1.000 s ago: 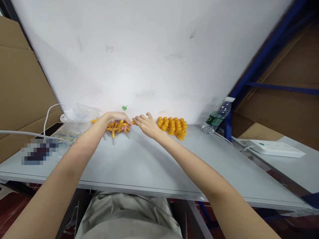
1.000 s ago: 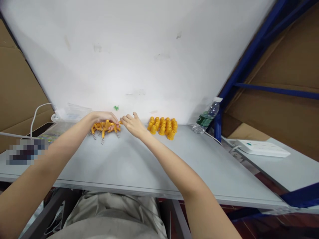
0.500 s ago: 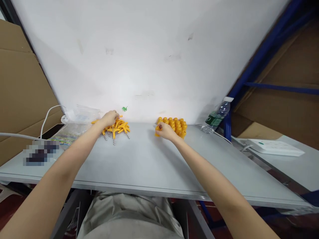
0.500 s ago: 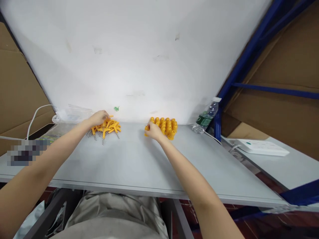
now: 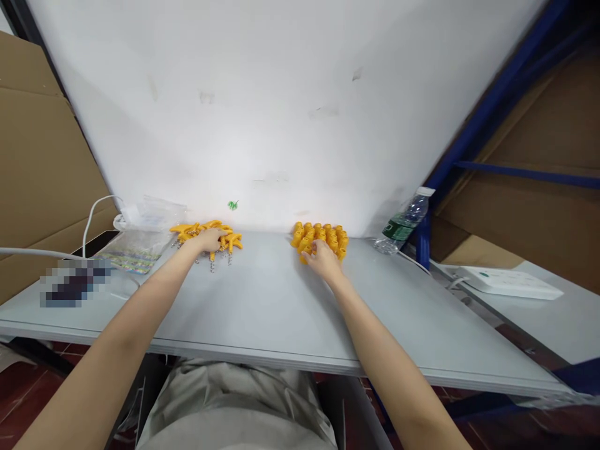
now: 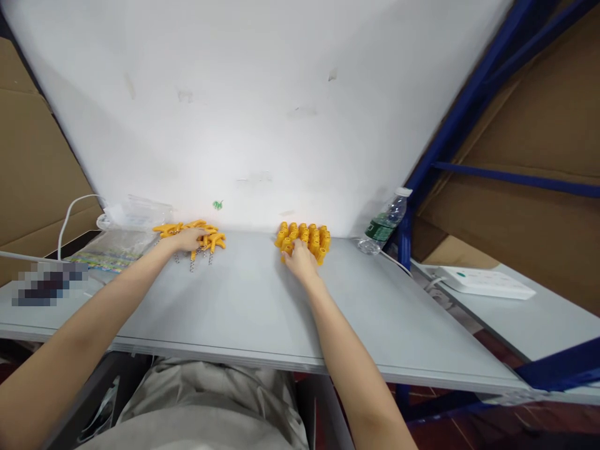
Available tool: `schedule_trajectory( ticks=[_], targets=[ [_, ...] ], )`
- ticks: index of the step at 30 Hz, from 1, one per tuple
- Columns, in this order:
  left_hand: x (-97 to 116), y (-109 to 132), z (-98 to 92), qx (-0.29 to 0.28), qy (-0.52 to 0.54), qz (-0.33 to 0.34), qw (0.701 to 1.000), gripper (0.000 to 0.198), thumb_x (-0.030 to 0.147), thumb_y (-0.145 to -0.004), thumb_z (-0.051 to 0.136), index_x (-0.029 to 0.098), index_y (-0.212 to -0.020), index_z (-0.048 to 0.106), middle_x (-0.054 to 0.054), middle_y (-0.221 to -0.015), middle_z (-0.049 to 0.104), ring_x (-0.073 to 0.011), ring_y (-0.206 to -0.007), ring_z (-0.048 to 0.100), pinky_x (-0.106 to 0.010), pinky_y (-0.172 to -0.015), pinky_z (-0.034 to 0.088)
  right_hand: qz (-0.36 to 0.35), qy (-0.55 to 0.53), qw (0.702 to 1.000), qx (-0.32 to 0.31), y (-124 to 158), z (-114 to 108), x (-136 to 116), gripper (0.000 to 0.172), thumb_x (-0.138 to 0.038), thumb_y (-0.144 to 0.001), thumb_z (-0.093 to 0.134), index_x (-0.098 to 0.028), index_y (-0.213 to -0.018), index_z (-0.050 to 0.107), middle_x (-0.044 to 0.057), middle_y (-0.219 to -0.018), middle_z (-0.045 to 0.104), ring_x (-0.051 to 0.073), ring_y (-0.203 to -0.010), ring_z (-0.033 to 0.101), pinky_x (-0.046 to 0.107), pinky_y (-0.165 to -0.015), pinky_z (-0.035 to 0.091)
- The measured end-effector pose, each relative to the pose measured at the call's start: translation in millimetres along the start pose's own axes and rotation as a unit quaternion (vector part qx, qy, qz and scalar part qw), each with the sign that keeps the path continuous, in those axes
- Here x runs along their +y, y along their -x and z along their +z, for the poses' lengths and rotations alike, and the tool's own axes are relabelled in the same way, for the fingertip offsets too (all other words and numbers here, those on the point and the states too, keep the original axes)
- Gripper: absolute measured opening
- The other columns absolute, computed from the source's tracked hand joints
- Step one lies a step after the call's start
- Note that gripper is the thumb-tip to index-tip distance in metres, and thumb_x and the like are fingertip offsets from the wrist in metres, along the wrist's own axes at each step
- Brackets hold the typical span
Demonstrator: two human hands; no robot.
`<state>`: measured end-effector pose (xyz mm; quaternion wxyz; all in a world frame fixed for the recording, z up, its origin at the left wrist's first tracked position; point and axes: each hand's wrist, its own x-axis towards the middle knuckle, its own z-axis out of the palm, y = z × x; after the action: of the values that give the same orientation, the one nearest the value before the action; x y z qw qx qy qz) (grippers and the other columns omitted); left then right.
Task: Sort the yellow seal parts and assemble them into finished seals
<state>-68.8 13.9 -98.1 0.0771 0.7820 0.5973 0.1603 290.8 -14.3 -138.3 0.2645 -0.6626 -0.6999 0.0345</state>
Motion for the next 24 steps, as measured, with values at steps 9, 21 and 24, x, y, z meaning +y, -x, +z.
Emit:
schedule_trajectory(
  ticks=[9,21,24],
  targets=[
    [-1,44,9.1,0.228,0.031,-0.126,0.965,0.041,0.017,-0.084,0.045,0.017,-0.121,0.063,-0.012,-0.125,0.065,-0.0291,-0.121,0.057,-0.046,-0.108,0.039,0.061,-0.042,0.997,0.024,6,-4,-5,0.028,-0.037,-0.087,0.054,-0.019,-0.108,0.058,0.016,-0.113,0.065,0.036,-0.107,0.061,0.048,-0.086,0.047],
    [-24,52,47.0,0.251,0.045,-0.122,0.959,0.04,0.01,-0.078,0.043,0.019,-0.109,0.067,-0.01,-0.115,0.068,-0.0254,-0.111,0.062,-0.041,-0.101,0.047,0.079,-0.061,0.994,-0.046,4,14,7,0.023,-0.035,-0.083,0.062,-0.018,-0.099,0.061,0.013,-0.097,0.07,0.031,-0.096,0.066,0.039,-0.078,0.051],
    [-25,52,50.3,0.228,0.016,-0.131,0.965,0.038,0.01,-0.078,0.045,0.021,-0.107,0.067,-0.009,-0.114,0.068,-0.0268,-0.112,0.061,-0.043,-0.102,0.045,0.067,-0.046,0.995,-0.055,4,15,8,0.019,-0.034,-0.083,0.062,-0.018,-0.093,0.062,0.011,-0.094,0.07,0.029,-0.094,0.067,0.038,-0.076,0.051]
  ],
)
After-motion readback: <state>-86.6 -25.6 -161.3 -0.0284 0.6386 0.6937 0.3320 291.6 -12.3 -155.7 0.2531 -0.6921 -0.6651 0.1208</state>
